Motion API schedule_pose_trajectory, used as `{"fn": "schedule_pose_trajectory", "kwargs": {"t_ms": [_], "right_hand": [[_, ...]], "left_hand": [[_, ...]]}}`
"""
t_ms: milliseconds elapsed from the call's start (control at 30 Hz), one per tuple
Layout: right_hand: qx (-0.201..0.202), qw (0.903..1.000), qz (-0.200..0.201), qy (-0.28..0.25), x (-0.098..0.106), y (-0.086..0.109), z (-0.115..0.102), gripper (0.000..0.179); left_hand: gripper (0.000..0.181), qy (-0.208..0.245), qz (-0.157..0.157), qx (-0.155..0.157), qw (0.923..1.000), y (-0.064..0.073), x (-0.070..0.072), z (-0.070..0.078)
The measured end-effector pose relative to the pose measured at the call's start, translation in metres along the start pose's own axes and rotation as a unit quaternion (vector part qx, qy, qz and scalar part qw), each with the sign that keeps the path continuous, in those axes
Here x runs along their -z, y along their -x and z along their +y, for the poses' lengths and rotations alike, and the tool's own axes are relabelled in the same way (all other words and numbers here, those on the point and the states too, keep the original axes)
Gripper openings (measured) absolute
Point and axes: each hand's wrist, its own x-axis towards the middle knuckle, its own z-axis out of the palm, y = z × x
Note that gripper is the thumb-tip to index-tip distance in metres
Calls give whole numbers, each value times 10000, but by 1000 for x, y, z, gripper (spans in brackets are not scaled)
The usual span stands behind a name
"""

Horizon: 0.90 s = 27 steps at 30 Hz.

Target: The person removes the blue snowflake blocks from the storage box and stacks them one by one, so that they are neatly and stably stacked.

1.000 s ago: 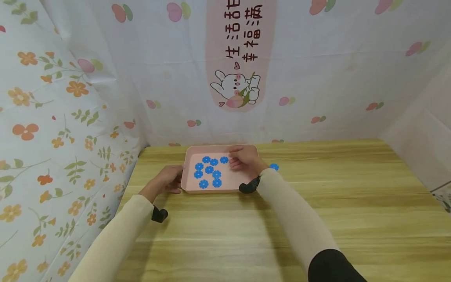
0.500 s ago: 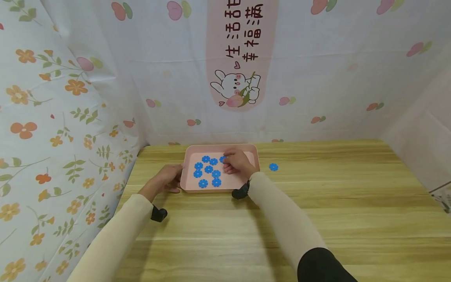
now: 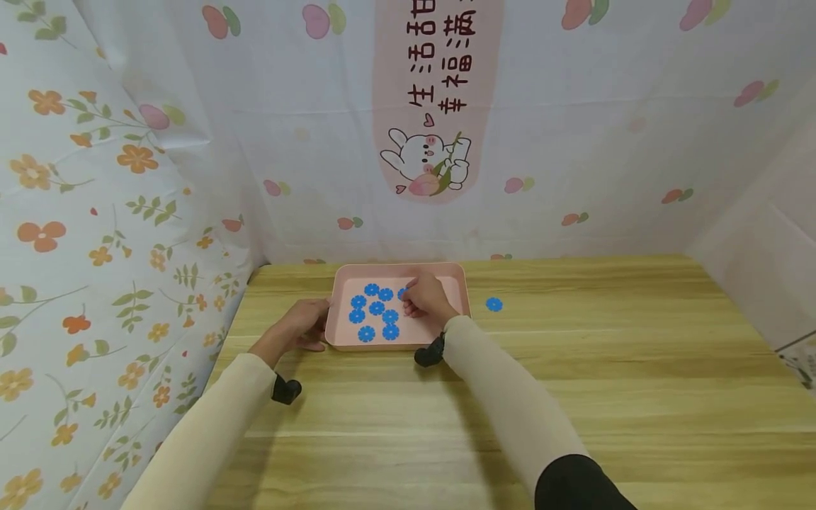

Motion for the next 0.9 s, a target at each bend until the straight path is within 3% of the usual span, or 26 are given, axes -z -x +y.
{"fn": "schedule_pose_trajectory", "kwargs": {"t_ms": [233, 400, 600, 733, 900], "right_hand": [[-128, 9998, -8, 133, 9, 6, -2, 13], [109, 9994, -196, 281, 15, 12, 2, 23], [345, 9971, -619, 295, 21, 17, 3, 21], [395, 9955, -844, 142, 27, 19, 2, 13], [590, 9945, -805, -308, 40, 25, 2, 17]], "left_hand": [[47, -110, 7, -15, 9999, -1, -1, 0], [48, -151, -12, -12, 9999, -1, 0, -1], [47, -145, -37, -3, 9999, -1, 2, -1], [48, -145, -88, 21, 9999, 0, 1, -1], [49, -152, -91, 13, 9998, -1, 1, -1]]}}
